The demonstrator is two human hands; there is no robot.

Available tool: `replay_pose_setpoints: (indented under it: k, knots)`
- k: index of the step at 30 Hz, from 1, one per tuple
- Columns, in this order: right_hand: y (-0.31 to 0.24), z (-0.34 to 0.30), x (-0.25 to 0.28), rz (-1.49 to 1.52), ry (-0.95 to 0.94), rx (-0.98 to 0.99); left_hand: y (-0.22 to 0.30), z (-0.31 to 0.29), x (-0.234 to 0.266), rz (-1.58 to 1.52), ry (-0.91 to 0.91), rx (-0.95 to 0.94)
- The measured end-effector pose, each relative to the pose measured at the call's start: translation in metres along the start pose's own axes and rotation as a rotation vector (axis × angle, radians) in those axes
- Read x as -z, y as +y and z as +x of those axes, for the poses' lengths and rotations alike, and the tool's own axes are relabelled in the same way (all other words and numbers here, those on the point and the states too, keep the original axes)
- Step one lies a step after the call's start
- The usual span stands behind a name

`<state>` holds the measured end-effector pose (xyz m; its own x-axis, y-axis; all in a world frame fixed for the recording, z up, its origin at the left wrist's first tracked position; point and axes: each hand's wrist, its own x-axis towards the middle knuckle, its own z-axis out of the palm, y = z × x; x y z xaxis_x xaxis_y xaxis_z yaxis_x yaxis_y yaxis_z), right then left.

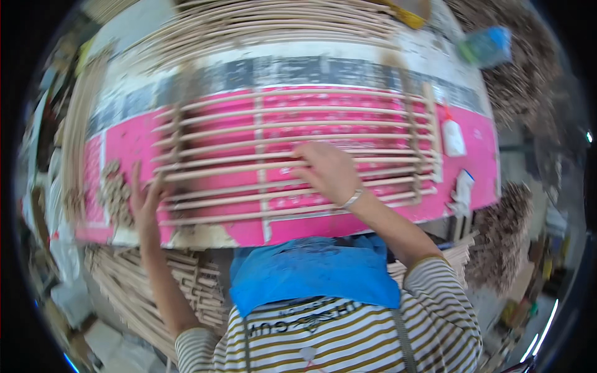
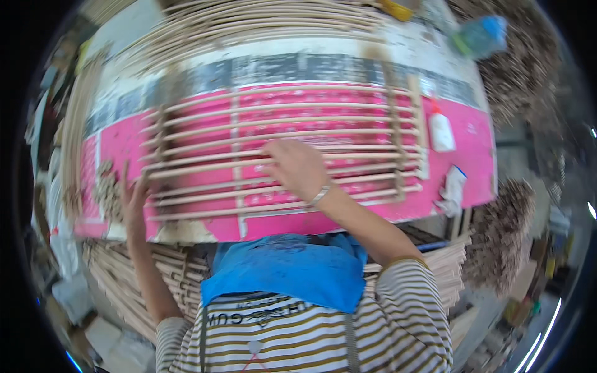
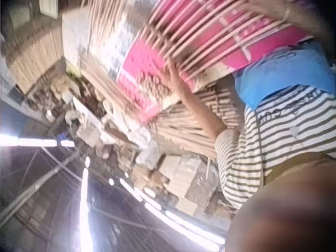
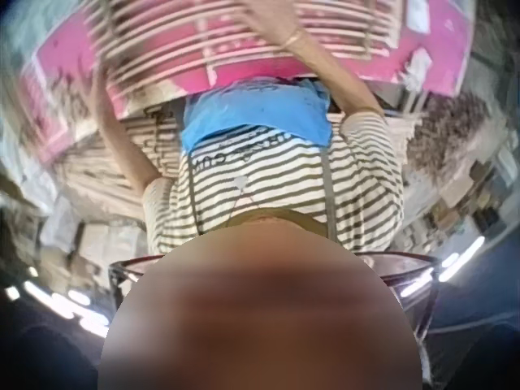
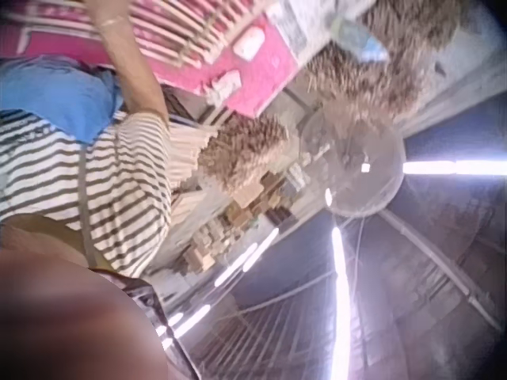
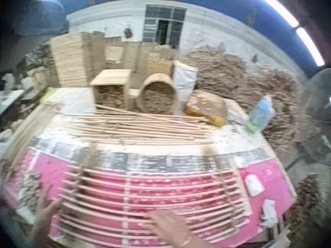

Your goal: Assemble a wooden lattice structure by inserting dowels through round spacers and applying glue.

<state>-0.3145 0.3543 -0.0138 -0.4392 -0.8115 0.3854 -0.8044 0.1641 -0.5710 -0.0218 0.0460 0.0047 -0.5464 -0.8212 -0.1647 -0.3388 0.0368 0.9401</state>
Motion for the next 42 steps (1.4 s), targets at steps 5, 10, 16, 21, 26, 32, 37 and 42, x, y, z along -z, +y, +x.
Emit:
replay_pose_setpoints:
  k: [5, 10, 16, 21, 26, 32, 37, 42]
  knots:
    - [-0.001, -0.003, 0.02, -0.008, -0.109, -0.122, 0.008, 0.005, -0.028, -0.097, -0.088, -0.006]
    - [-0.004, 0.0, 0.014, -0.043, -0.065, -0.034, 0.0, 0.0, -0.018, -0.167, -0.081, 0.03]
    - [0.0, 0.005, 0.012, -0.051, -0.067, -0.018, 0.006, -0.004, -0.01, 0.007, -0.049, 0.007]
    - [0.004, 0.002, 0.012, -0.079, -0.074, -0.019, 0.022, -0.004, -0.012, 0.798, 0.0, -0.361]
    - [0.0, 0.003, 0.011, -0.001, -0.063, -0.047, 0.009, -0.002, -0.018, 0.828, -0.004, -0.494]
    - [0.001, 0.005, 0.012, -0.081, -0.088, -0.023, 0.002, 0.0, -0.024, 0.79, -0.003, -0.505]
    - [0.002, 0.007, 0.013, -0.086, -0.078, -0.002, 0.008, -0.001, -0.028, 0.753, 0.01, -0.473]
    - [0.002, 0.048, 0.047, -0.102, -0.002, 0.021, 0.038, 0.006, -0.02, 0.788, 0.41, -0.778]
